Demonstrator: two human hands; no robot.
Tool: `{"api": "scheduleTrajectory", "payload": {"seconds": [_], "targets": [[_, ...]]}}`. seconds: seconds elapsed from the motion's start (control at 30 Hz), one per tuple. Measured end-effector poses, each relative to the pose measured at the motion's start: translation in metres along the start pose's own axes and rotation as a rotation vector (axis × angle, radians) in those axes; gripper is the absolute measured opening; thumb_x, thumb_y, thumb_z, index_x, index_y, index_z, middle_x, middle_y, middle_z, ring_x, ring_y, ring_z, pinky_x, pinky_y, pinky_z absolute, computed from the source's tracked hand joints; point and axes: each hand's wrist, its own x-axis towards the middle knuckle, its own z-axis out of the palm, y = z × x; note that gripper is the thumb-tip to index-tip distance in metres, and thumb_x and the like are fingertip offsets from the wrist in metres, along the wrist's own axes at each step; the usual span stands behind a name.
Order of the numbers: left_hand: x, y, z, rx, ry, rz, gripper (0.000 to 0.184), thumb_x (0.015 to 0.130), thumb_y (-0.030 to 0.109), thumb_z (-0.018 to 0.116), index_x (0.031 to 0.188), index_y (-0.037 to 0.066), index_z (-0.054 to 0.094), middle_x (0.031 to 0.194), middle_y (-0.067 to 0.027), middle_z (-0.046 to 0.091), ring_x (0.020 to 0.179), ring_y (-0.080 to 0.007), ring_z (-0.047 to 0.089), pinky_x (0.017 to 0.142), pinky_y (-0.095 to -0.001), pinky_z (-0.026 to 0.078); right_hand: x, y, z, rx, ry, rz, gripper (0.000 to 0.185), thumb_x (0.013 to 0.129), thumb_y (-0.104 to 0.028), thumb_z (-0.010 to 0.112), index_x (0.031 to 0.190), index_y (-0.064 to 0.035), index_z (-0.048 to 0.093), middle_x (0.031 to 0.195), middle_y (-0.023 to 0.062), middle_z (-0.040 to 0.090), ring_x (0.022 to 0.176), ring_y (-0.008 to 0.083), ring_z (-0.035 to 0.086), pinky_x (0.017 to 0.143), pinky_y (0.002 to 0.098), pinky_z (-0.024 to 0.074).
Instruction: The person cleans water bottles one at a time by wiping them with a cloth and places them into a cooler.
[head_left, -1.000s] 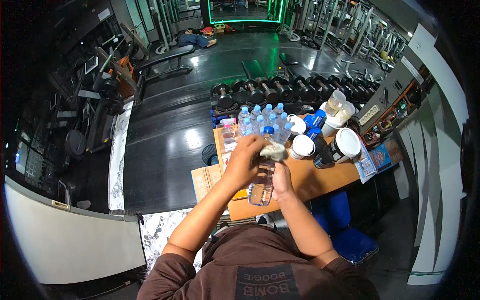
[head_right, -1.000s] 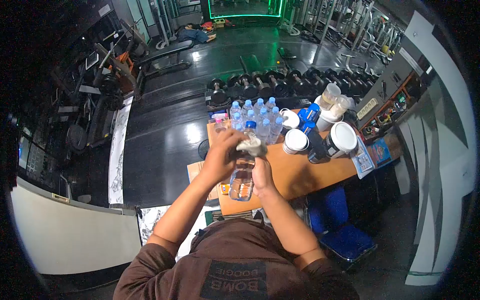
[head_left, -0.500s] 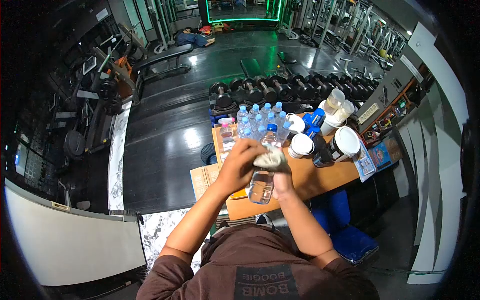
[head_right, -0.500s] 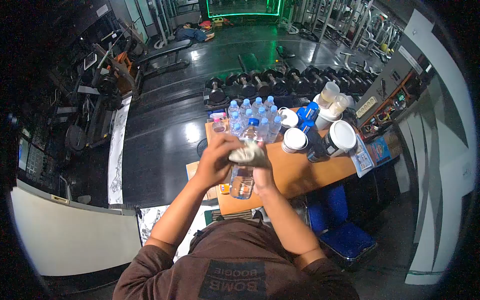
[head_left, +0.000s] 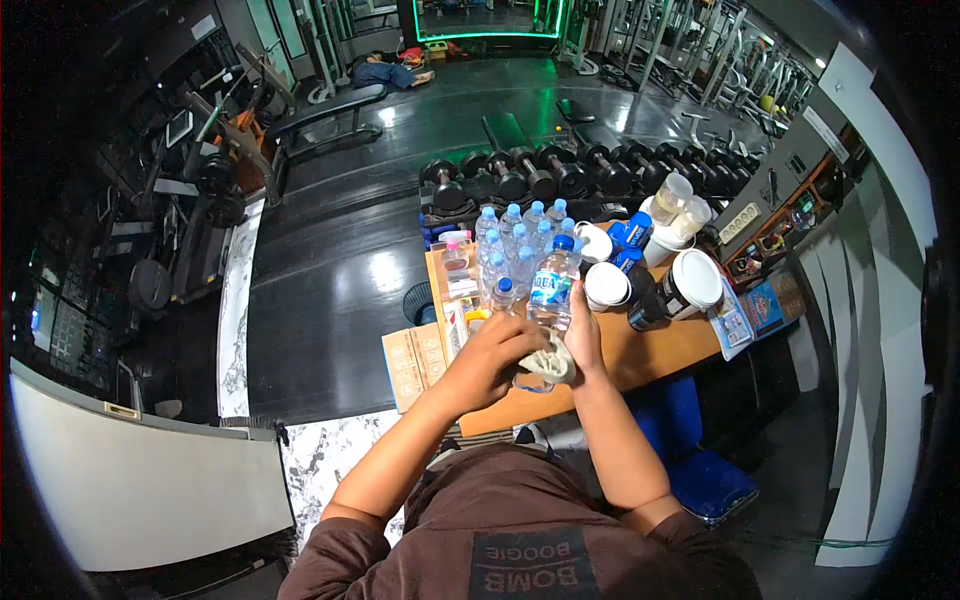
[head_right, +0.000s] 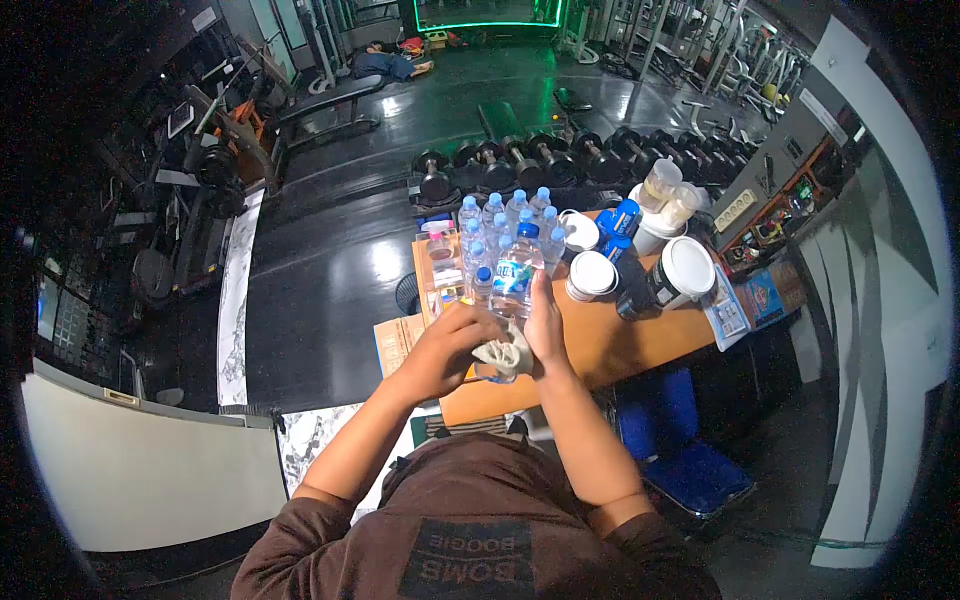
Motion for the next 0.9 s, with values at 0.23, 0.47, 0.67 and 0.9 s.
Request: {"api": "scheduleTrajectory", "payload": {"seconds": [0.23, 0.47, 0.67, 0.9], "targets": [[0.019, -0.003, -0.007, 0.007, 0.246, 0.01, 0.049, 0.071, -0.012, 0.071, 0.117, 0.007, 0.072, 0.117, -0.0124, 0.066, 0.111, -0.0339, 0.062, 0.099, -0.0409, 0.046, -0.001, 0.017, -0.004, 0.169, -0.082, 0.171, 0.052, 0.111, -0.054, 0.042, 0.137, -0.0108, 0.056, 0.118, 0.0073, 0.069, 0.105, 0.02, 0.07, 0.088, 0.0387, 0.0601], [0.017, -0.007, 0.0, 0.11, 0.106, -0.012, 0.049, 0.074, -0.011, 0.066, 0.12, 0.006, 0.07, 0.119, -0.0131, 0.066, 0.115, -0.0359, 0.062, 0.099, -0.0438, 0.049, 0.0, 0.03, -0.009, 0.232, -0.054, 0.257, 0.057, 0.107, -0.061, 0.047, 0.131, -0.0114, 0.06, 0.112, 0.0065, 0.07, 0.102, 0.0194, 0.07, 0.087, 0.0406, 0.0593], [-0.017, 0.01, -0.001, -0.098, -0.107, -0.004, 0.05, 0.073, -0.016, 0.061, 0.117, 0.005, 0.071, 0.12, -0.0128, 0.067, 0.115, -0.0359, 0.062, 0.1, -0.0436, 0.049, -0.001, 0.011, -0.009, -0.009, 0.036, 0.102, 0.055, 0.111, -0.052, 0.043, 0.141, -0.0064, 0.052, 0.12, 0.0109, 0.069, 0.102, 0.0238, 0.072, 0.09, 0.0418, 0.0603], [0.008, 0.004, -0.006, -0.023, 0.173, -0.034, 0.052, 0.071, -0.017, 0.069, 0.118, 0.006, 0.073, 0.117, -0.011, 0.069, 0.116, -0.0324, 0.063, 0.101, -0.0415, 0.049, -0.01, 0.019, -0.003, 0.068, 0.08, 0.218, 0.064, 0.108, -0.061, 0.044, 0.14, -0.0069, 0.053, 0.114, 0.0085, 0.07, 0.105, 0.0216, 0.07, 0.092, 0.0404, 0.0589]]}}
